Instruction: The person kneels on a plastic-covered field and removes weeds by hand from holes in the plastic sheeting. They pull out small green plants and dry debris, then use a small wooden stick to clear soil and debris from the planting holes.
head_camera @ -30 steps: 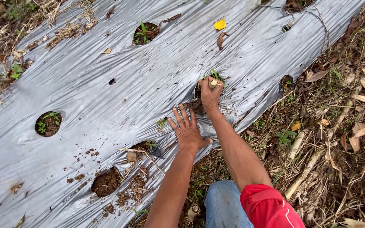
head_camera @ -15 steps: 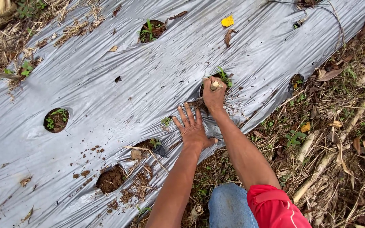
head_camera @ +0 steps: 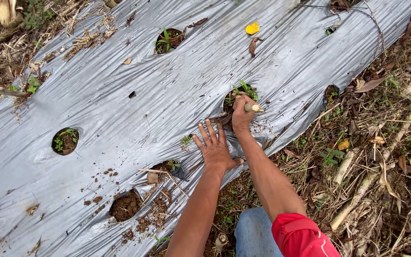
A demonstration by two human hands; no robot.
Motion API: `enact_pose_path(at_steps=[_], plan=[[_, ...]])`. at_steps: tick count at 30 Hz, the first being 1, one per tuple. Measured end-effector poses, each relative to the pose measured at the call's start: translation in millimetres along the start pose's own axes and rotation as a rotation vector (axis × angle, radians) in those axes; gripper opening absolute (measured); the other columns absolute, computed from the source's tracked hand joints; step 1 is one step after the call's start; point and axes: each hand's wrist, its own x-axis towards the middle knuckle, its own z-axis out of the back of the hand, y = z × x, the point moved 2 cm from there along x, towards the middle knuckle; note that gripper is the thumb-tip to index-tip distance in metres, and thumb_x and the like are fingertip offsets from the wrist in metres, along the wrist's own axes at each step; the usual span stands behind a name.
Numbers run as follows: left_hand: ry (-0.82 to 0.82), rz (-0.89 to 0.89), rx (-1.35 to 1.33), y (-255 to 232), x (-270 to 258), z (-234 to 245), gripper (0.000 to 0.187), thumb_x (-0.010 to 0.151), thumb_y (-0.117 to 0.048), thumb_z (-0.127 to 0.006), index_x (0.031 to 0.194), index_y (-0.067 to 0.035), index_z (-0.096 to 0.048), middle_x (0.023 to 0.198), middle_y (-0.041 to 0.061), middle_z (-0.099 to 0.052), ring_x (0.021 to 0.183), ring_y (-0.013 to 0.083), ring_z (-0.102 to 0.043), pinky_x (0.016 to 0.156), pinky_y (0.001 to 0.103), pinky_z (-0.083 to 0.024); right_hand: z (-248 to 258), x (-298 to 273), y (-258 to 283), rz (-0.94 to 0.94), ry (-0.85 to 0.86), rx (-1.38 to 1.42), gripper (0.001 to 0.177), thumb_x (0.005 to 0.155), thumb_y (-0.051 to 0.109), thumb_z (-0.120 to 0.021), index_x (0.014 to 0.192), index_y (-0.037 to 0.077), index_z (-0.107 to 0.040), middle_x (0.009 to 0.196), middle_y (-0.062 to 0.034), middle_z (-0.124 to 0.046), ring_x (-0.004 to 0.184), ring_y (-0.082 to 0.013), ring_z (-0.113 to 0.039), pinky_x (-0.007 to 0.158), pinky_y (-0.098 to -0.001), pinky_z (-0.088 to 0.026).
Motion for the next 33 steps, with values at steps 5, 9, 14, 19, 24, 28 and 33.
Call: enact_pose_path(at_steps=[5, 9, 14, 19, 24, 28, 33], plan=[[-0.002, -0.010, 0.000, 3.5, -1.3, -5.4, 0.141, 0.066, -0.068, -0.080, 0.163, -0.009, 0.004, 0.166, 0.026, 0.023, 0.150, 0.0516, 0.025, 0.115, 0.074, 0.014, 2.2, 20.1, 2.1, -0.219, -0.132, 0.179, 0.040, 0.093, 0.010, -0.057, 0.060, 0.020, -0.035, 0.052, 0.0048, -0.025, 0.043, -0.0093, -0.029, 0.049, -0.0318, -0.040], [-0.025, -0.021, 0.000, 4.2, 0.6, -3.6, 0.139, 0.068, -0.067, -0.080, 0.163, -0.008, 0.004, 0.166, 0.026, 0.021, 0.151, 0.0518, 0.022, 0.115, 0.074, 0.013, 1.5, 46.1, 14.5, -0.514, -0.128, 0.109, 0.026, 0.080, 0.009, -0.063, 0.060, 0.013, -0.048, 0.046, 0.0018, -0.029, 0.036, -0.0129, -0.037, 0.045, -0.0314, -0.044], [-0.046, -0.016, 0.004, 3.3, 0.5, -5.6, 0.142, 0.067, -0.068, -0.081, 0.163, -0.009, 0.005, 0.167, 0.026, 0.021, 0.151, 0.0513, 0.022, 0.116, 0.074, 0.012, -11.3, 30.7, 14.0, -0.543, -0.210, -0.192, 0.016, 0.071, 0.021, -0.070, 0.069, 0.014, -0.056, 0.042, -0.0069, -0.048, 0.038, -0.0200, -0.057, 0.052, -0.0410, -0.045], [-0.041, -0.010, -0.003, 3.6, 4.8, -12.1, 0.143, 0.065, -0.068, -0.081, 0.163, -0.009, 0.005, 0.166, 0.025, 0.022, 0.150, 0.0510, 0.024, 0.117, 0.074, 0.012, -23.0, -0.2, 35.4, -0.296, 0.133, -0.484, 0.038, 0.092, 0.023, -0.056, 0.111, -0.003, -0.038, 0.104, -0.0236, -0.043, 0.101, -0.0374, -0.040, 0.091, -0.0490, -0.038], [0.003, 0.003, -0.002, 2.5, 2.3, -5.8, 0.140, 0.066, -0.069, -0.080, 0.163, -0.009, 0.001, 0.167, 0.024, 0.022, 0.151, 0.0504, 0.024, 0.117, 0.073, 0.013, -15.9, -16.8, 47.5, 0.106, 0.312, -0.555, 0.035, 0.094, 0.002, -0.057, 0.061, 0.013, -0.051, 0.048, -0.0046, -0.055, 0.044, -0.0183, -0.048, 0.055, -0.0313, -0.045], [0.019, 0.012, 0.022, 2.2, 7.0, -10.6, 0.144, 0.063, -0.072, -0.078, 0.164, -0.011, 0.004, 0.166, 0.025, 0.025, 0.150, 0.0516, 0.026, 0.116, 0.074, 0.014, 3.4, -33.1, 26.3, 0.256, 0.387, -0.511, 0.040, 0.090, 0.008, -0.065, 0.057, 0.014, -0.042, 0.048, -0.0069, -0.044, 0.050, -0.0291, -0.051, 0.061, -0.0345, -0.045], [0.027, 0.017, 0.001, 0.3, 1.1, 0.0, 0.148, 0.064, -0.070, -0.080, 0.163, -0.011, 0.013, 0.166, 0.024, 0.025, 0.150, 0.0503, 0.026, 0.116, 0.073, 0.015, 1.9, -18.8, 27.0, 0.031, 0.171, -0.213, 0.043, 0.098, 0.009, -0.058, 0.059, 0.017, -0.042, 0.046, 0.0013, -0.034, 0.047, -0.0138, -0.032, 0.056, -0.0318, -0.036]])
